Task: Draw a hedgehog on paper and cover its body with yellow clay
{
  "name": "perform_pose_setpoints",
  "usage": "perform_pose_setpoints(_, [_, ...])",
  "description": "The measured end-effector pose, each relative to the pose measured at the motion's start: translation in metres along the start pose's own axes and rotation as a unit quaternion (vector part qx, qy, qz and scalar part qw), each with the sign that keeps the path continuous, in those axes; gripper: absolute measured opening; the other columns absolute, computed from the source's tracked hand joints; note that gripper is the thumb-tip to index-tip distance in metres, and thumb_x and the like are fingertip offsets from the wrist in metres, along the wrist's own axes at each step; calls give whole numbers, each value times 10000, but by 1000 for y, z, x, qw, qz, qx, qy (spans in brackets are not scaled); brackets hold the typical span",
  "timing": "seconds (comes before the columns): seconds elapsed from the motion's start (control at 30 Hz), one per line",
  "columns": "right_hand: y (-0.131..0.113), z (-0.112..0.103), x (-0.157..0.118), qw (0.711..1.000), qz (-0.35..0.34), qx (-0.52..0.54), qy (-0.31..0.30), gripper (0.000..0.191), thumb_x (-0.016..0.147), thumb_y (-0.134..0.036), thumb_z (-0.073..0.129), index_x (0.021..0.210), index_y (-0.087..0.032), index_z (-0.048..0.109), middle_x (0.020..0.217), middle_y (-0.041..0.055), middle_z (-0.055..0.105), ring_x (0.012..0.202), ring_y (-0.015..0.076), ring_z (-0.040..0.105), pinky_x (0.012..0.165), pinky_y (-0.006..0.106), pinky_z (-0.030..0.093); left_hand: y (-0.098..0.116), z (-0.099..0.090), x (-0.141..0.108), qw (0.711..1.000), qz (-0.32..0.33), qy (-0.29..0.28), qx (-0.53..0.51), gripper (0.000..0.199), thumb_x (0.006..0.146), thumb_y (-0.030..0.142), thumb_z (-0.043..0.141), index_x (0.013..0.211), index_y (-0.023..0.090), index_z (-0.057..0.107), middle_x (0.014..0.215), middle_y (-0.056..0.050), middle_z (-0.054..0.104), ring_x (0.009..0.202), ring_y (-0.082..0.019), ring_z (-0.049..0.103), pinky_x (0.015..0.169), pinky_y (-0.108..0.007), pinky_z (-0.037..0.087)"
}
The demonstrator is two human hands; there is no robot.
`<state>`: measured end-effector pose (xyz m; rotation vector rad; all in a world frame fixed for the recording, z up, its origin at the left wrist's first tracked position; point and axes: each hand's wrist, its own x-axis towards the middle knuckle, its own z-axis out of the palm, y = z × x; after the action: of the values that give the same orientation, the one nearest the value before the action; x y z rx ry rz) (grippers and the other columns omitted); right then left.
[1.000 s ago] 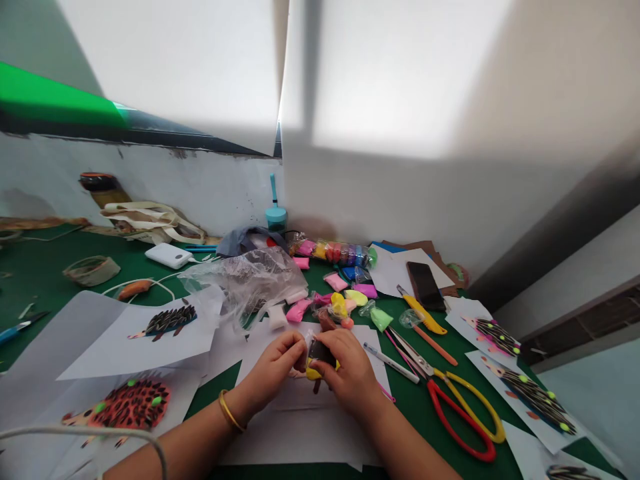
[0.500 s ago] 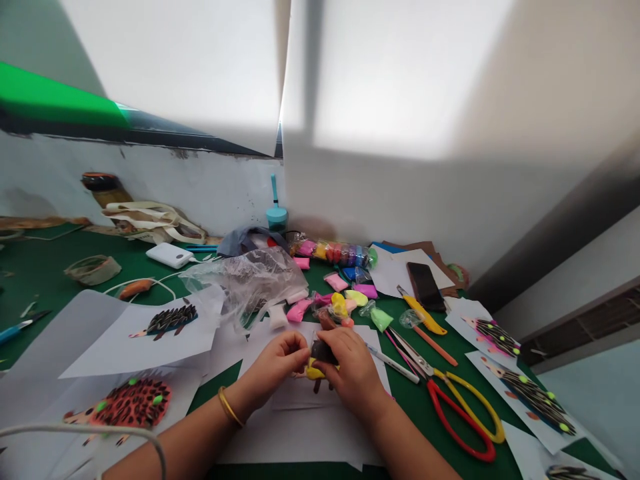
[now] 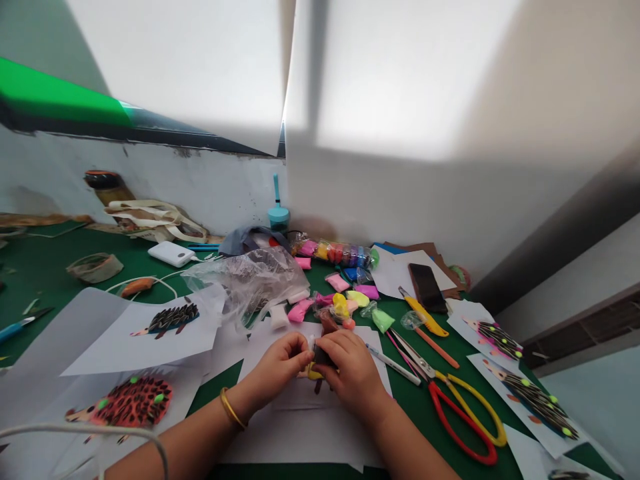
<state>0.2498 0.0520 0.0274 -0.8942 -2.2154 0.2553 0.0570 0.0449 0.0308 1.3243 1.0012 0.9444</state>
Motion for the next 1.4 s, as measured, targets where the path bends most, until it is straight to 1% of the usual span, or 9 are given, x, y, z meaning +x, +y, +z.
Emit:
perform_pose_setpoints(0.1, [-2, 0, 0, 1000, 0, 15, 2, 243, 897, -288, 619, 1133, -238, 587, 1021, 89, 661, 958, 255, 602, 851, 440, 501, -1, 0, 0, 1000, -7, -4, -16, 333, 750, 416, 707, 729, 178, 476, 689, 33, 493, 633, -112, 446, 591, -239, 368])
perform_pose_setpoints(0.2, [-3, 0, 1, 1000, -3, 27, 2, 211, 912, -281, 590, 1120, -247, 592, 1013, 83, 659, 956, 247, 601, 854, 435, 500, 0, 2, -1, 996, -22, -19, -82, 403, 705, 450, 759, 738, 178, 463, 683, 44, 492, 618, -100, 442, 592, -234, 359])
perform_pose_setpoints(0.33, [-1, -1, 0, 999, -2, 36, 11, 233, 911, -276, 587, 1141, -240, 578, 1039, 83, 652, 980, 247, 589, 876, 432, 489, 5, 4, -2, 983, -55, -23, -171, 386, 820, 520, 625, 743, 170, 483, 645, 39, 502, 568, -86, 429, 575, -233, 328])
perform_pose_setpoints(0.6, [1, -1, -1, 997, 14, 75, 7, 257, 923, -320, 578, 1165, -235, 568, 1052, 83, 633, 995, 253, 569, 879, 419, 467, 10, 0, -3, 971, -78, -43, -220, 288, 721, 349, 753, 761, 145, 553, 645, 26, 555, 561, -78, 467, 573, -220, 330])
perform_pose_setpoints(0.83, [3, -1, -3, 994, 29, 103, -4, 277, 919, -345, 584, 1172, -232, 578, 1071, 81, 633, 1020, 253, 565, 900, 411, 457, 10, -4, -2, 970, -86, -58, -218, 261, 749, 340, 742, 757, 122, 598, 698, -22, 615, 593, -94, 529, 614, -231, 387])
perform_pose_setpoints(1.07, [3, -1, -2, 994, 17, 109, -14, 301, 917, -342, 588, 1200, -242, 565, 1089, 83, 630, 1028, 253, 566, 903, 412, 464, 7, -4, -2, 972, -84, -54, -213, 261, 704, 305, 779, 754, 126, 596, 652, -2, 597, 563, -84, 500, 591, -222, 376])
perform_pose_setpoints(1.23, [3, 1, -2, 995, -25, 92, 13, 335, 912, -299, 595, 1238, -247, 533, 1108, 87, 629, 1040, 248, 571, 917, 418, 468, 3, -4, -1, 978, -62, -54, -189, 266, 722, 312, 762, 734, 141, 558, 605, 28, 551, 545, -81, 478, 576, -221, 374])
perform_pose_setpoints(1.33, [4, 1, -3, 997, -14, 73, 10, 336, 902, -290, 609, 1227, -241, 540, 1087, 90, 635, 1022, 252, 580, 896, 420, 481, 6, -2, -2, 984, -52, -56, -164, 282, 758, 359, 724, 747, 154, 531, 631, 29, 550, 560, -85, 486, 585, -225, 390])
perform_pose_setpoints(1.4, [4, 0, -3, 999, -1, 54, 7, 361, 892, -289, 625, 1238, -239, 538, 1083, 93, 636, 1018, 258, 581, 890, 431, 484, 8, -1, -2, 988, -47, -42, -138, 297, 778, 394, 690, 745, 165, 504, 647, 27, 550, 570, -89, 492, 580, -224, 395])
